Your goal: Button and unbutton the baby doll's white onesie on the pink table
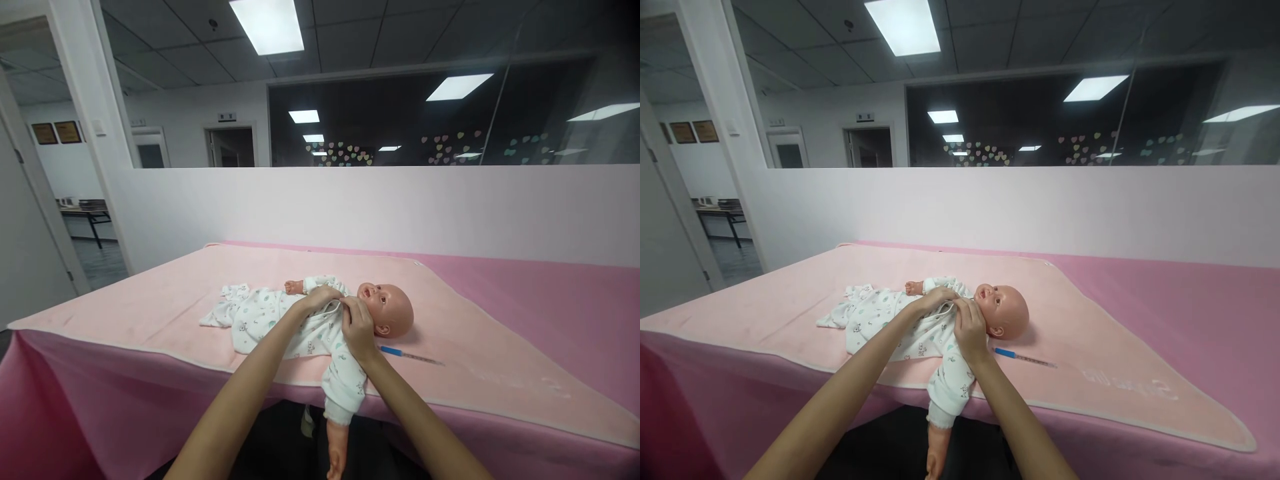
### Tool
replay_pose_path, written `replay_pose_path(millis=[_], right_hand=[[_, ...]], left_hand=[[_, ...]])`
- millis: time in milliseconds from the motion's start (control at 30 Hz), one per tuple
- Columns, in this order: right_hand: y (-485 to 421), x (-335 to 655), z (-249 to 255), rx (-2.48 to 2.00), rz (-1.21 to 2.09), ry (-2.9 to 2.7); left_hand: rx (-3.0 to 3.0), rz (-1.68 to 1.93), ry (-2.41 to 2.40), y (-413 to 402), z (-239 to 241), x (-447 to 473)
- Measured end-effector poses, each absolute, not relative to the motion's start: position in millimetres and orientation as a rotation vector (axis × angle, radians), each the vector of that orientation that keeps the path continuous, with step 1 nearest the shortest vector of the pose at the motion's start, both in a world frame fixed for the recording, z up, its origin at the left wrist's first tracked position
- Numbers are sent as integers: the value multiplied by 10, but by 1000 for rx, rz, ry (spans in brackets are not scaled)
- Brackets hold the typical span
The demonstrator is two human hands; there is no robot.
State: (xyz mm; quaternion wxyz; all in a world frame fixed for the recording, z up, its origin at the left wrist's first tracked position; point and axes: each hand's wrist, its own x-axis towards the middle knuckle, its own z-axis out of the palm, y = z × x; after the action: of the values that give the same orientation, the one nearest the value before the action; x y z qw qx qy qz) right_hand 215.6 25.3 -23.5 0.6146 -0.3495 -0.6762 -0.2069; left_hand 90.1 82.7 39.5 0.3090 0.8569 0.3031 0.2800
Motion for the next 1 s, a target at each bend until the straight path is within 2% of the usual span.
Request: replay_pose_path(millis=[733,1000], right_hand=[[220,2160,-210,-788,-463,-1582],[237,2162,-229,-794,-452,-1528]], left_hand=[[1868,1042,667,658,253,843],[1781,1046,673,675,234,837]])
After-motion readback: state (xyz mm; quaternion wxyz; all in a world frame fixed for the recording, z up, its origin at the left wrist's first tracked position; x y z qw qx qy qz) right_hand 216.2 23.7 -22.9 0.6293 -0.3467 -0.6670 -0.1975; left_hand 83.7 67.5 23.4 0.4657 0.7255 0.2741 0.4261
